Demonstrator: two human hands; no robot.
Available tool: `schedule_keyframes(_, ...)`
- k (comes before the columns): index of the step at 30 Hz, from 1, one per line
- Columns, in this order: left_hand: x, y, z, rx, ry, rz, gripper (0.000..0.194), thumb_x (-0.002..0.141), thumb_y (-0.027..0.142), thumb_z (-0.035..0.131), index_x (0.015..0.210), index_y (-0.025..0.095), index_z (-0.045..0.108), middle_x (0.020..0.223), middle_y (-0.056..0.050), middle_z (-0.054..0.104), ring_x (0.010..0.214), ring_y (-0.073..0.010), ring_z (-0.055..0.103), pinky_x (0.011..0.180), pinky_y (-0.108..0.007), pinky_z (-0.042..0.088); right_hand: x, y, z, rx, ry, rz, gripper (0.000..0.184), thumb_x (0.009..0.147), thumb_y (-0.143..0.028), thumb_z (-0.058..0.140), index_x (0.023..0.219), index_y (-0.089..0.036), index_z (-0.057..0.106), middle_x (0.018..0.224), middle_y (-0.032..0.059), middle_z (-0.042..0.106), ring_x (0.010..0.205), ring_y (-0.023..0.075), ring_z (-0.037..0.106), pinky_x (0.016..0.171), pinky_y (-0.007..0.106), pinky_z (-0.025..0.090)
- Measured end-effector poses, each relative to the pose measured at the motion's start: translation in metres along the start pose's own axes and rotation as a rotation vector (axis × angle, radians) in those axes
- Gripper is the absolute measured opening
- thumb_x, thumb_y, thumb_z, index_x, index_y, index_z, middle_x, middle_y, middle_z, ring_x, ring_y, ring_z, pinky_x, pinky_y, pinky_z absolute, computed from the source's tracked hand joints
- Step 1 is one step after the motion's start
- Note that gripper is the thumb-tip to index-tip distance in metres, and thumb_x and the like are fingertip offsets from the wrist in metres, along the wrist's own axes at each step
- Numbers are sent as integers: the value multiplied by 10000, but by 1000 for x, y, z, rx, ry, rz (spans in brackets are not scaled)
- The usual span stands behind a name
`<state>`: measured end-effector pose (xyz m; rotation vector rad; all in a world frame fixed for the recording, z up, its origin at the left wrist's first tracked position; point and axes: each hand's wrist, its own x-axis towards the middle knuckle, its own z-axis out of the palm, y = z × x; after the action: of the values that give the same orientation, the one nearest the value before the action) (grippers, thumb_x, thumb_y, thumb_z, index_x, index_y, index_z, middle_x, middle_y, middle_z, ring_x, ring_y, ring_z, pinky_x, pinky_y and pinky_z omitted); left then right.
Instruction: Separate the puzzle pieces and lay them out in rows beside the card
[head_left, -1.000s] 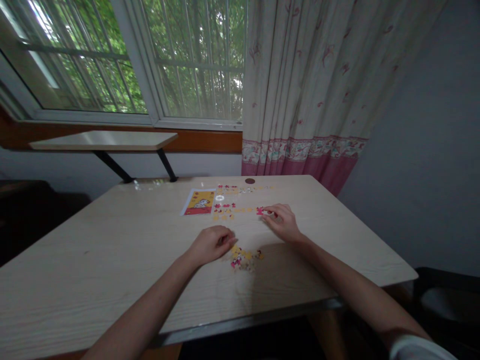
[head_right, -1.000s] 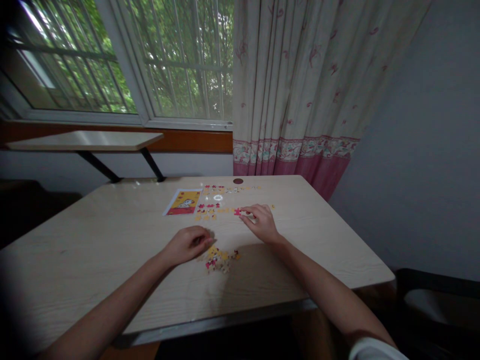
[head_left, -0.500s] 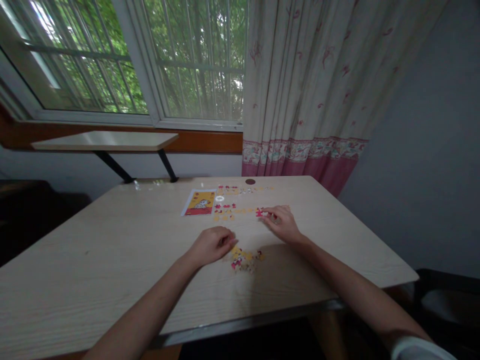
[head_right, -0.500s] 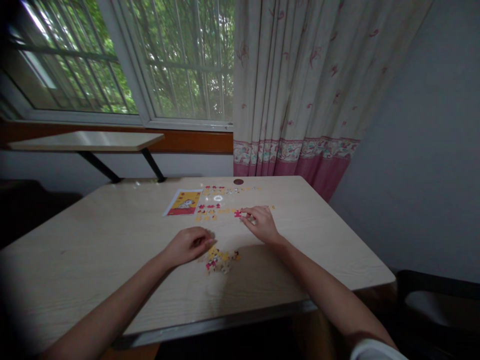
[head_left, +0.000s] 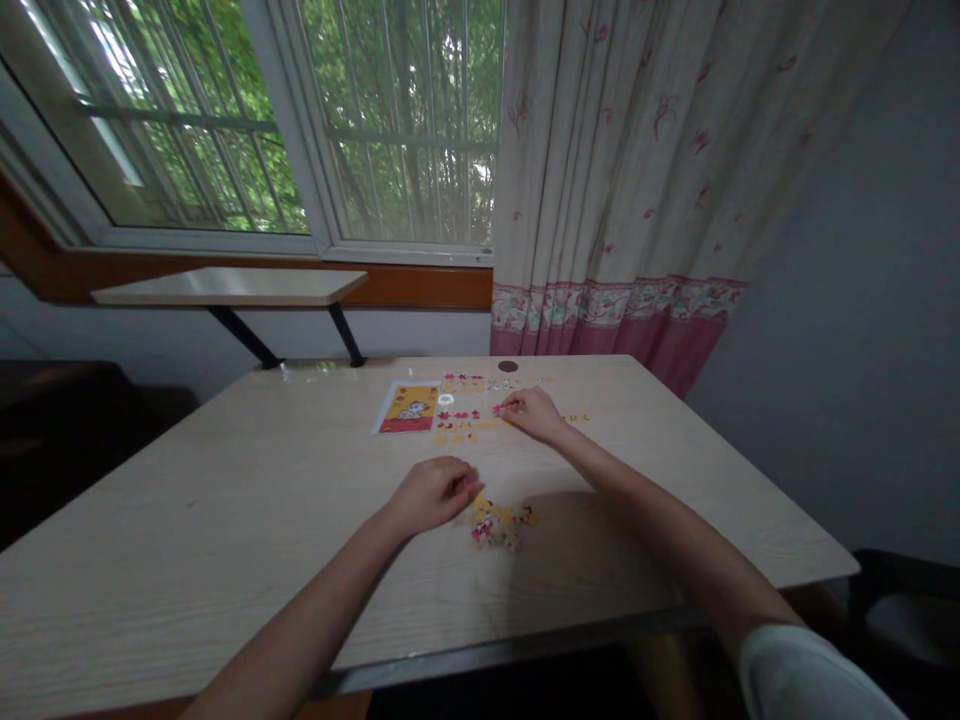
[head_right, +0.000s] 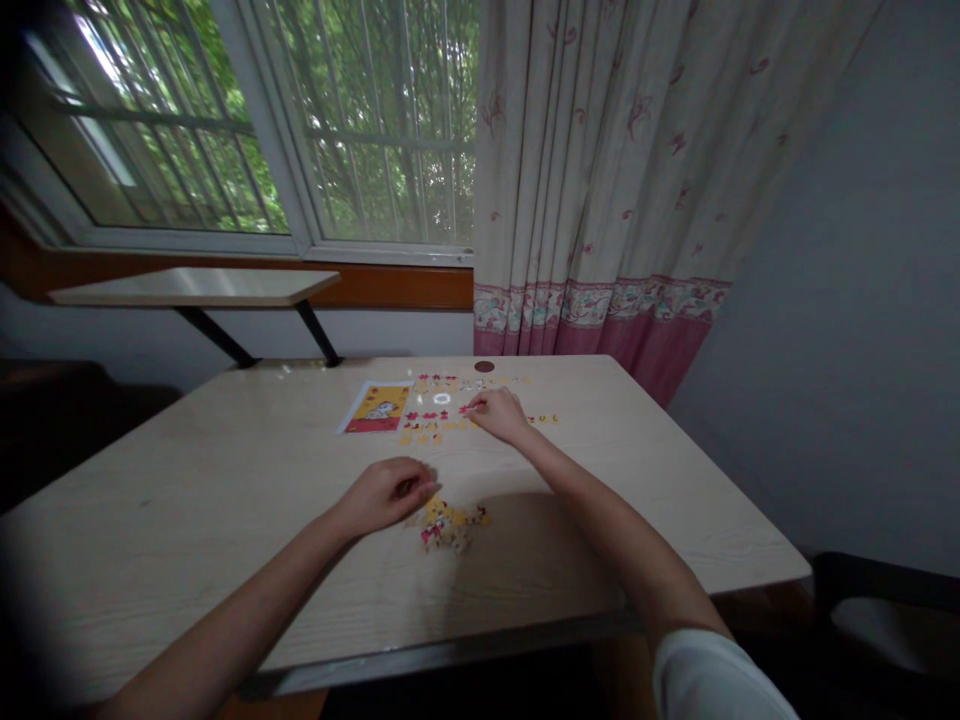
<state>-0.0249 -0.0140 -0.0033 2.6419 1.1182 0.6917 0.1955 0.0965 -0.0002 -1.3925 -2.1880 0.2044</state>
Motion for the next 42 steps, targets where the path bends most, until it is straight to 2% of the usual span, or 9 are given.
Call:
schedule_keyframes(6, 0, 1, -1, -8, -6, 0, 275, 851, 320, 449, 640, 161, 522, 578, 12, 502, 532, -99, 445, 516, -207, 318, 20, 4, 16, -15, -110, 53, 200, 737, -400, 606, 835, -249, 694, 824, 10, 692, 790, 169, 611, 673, 256, 421)
schedule_keyframes(12, 0, 2, -1, 4, -13, -4, 279, 852, 324, 445, 632, 164, 509, 579, 12, 501, 535, -106, 449, 521, -211, 315, 28, 10, 16, -85, -167, 42, 194, 708, -404, 639, 830, -268, 704, 867, 9, 695, 836, 187, 609, 702, 266, 430)
schedule_keyframes(18, 0, 2, -1, 17, -14, -4, 252, 847, 306, 458, 644, 168, 513, 592, 12, 509, 548, -107, 453, 528, -210, 311, 33, 9, 19, -94, -148, 45, 175, 750, -351, 590, 844, -250, 698, 855, 15, 694, 805, 173, 610, 673, 248, 423)
schedule_keyframes(26, 0, 2, -2, 21, -16, -4, 248, 846, 301, 459, 644, 167, 514, 591, 12, 509, 545, -108, 451, 528, -212, 312, 31, 0, 26, -95, -149, 18, 144, 738, -327, 588, 802, -254, 694, 827, 1, 692, 796, 164, 604, 676, 245, 417)
schedule_keyframes(37, 0, 4, -3, 31, -25, -15, 248, 849, 297, 458, 660, 157, 537, 598, 8, 520, 550, -103, 455, 528, -204, 312, 29, -5, 23, -100, -151, -14, 153, 740, -319, 593, 811, -237, 700, 834, 17, 694, 811, 164, 599, 711, 249, 407)
schedule_keyframes(42, 0, 3, -3, 28, -34, -19, 234, 844, 295, 461, 674, 157, 542, 609, 6, 528, 556, -104, 460, 534, -201, 314, 24, -8, 13, -59, -131, -38, 170, 768, -296, 563, 844, -221, 694, 845, 24, 690, 804, 155, 598, 722, 244, 410)
